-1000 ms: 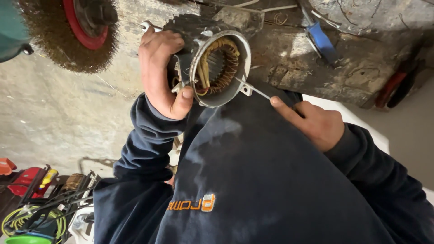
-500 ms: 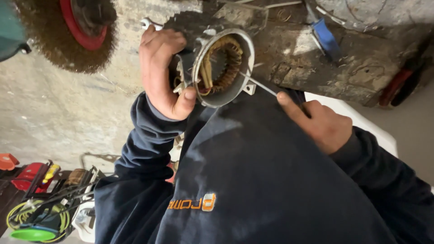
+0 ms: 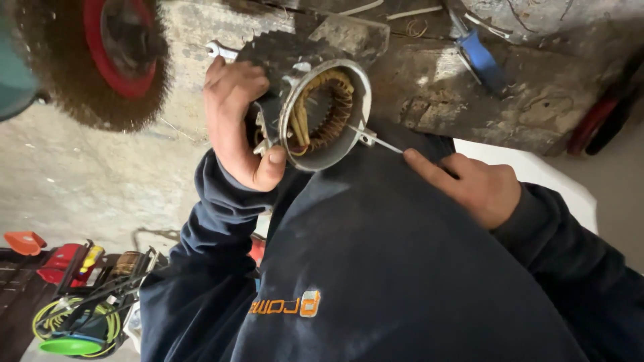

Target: The person disassembles a small electric motor at a workbench. They use a screwdriver to pry open the motor housing, remove the end cover, pull out the armature, and handle the copper windings and wires while separating the motor components by hand.

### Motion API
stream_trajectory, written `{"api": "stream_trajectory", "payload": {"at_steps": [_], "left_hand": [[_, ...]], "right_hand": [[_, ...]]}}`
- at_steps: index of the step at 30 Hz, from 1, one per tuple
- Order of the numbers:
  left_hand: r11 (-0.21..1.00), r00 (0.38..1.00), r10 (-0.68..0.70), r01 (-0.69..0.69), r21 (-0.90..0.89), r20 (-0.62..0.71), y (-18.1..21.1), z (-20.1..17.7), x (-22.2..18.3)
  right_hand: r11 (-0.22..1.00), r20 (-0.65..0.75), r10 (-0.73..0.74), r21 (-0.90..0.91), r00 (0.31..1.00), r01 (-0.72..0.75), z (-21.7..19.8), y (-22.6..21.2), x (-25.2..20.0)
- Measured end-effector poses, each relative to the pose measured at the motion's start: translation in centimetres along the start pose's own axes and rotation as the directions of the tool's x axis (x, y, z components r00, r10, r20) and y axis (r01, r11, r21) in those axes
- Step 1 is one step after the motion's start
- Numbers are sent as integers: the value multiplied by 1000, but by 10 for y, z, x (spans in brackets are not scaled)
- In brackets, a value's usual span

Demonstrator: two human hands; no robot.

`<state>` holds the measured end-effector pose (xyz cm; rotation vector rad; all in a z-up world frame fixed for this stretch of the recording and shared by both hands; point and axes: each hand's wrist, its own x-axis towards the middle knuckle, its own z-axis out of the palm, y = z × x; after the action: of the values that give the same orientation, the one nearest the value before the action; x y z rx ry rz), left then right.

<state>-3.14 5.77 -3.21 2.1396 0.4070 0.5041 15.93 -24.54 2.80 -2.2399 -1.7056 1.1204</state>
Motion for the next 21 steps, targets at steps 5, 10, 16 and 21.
{"api": "stream_trajectory", "payload": {"at_steps": [5, 10, 16, 21], "left_hand": [[996, 998, -56, 57, -63, 9, -6, -3, -5], [995, 999, -36, 39, -87, 37, -14, -7, -9], [998, 992, -58, 62, -26, 113, -5, -11, -4], [997, 989, -69, 72, -20, 127, -2, -11, -3]], "right_hand": [[942, -133, 203, 298, 970, -156, 67, 36, -27], [803, -282, 358, 579, 890, -140, 125, 68, -23], [762, -312, 345, 644, 885, -69, 158, 96, -18], [748, -302, 336, 661, 892, -58, 157, 99, -16]]}}
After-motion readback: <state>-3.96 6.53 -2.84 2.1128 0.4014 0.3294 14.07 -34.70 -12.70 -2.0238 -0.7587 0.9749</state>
